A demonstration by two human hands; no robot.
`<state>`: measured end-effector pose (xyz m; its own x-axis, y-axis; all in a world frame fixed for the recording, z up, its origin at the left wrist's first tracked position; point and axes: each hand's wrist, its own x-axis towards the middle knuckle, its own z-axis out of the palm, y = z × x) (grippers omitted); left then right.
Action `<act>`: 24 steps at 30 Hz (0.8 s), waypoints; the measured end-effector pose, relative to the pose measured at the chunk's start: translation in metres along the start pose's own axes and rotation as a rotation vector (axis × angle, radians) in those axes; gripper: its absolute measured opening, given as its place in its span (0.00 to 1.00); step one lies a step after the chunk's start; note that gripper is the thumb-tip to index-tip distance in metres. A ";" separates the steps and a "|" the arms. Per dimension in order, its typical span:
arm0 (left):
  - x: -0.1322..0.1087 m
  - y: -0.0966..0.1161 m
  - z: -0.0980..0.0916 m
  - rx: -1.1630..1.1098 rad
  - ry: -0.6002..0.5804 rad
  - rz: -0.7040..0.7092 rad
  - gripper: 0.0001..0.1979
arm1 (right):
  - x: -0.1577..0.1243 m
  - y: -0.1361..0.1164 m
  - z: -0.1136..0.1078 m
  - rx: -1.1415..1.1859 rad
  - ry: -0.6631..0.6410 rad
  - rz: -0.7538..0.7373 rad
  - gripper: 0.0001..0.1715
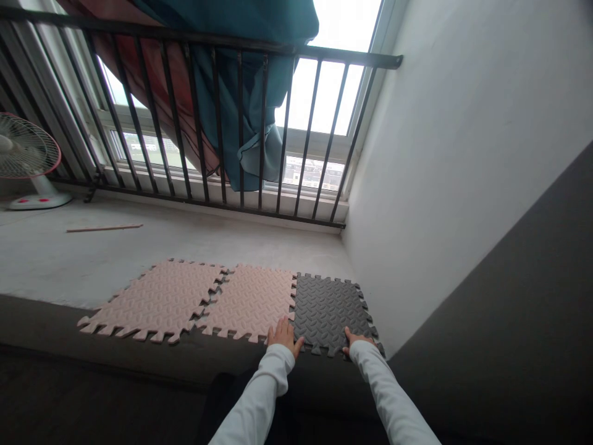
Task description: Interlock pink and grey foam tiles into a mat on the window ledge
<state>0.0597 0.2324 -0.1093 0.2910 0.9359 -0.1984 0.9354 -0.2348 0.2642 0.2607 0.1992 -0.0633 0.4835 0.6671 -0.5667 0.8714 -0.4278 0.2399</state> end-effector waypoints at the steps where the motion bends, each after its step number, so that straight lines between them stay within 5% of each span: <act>1: 0.004 -0.001 -0.003 -0.016 0.009 -0.009 0.26 | 0.000 0.000 0.000 -0.001 -0.002 -0.002 0.40; 8: 0.020 0.002 -0.001 0.005 0.034 -0.043 0.25 | 0.004 0.000 0.002 0.011 0.004 -0.011 0.43; 15: 0.043 -0.004 -0.027 0.032 0.016 0.062 0.24 | 0.002 0.000 0.001 0.018 0.004 -0.023 0.42; 24: 0.061 -0.012 -0.012 0.061 0.002 0.176 0.29 | 0.003 -0.003 0.003 0.029 0.008 0.015 0.41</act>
<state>0.0637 0.2954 -0.1134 0.4510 0.8795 -0.1518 0.8805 -0.4106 0.2368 0.2595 0.2008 -0.0684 0.4973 0.6654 -0.5568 0.8614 -0.4550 0.2256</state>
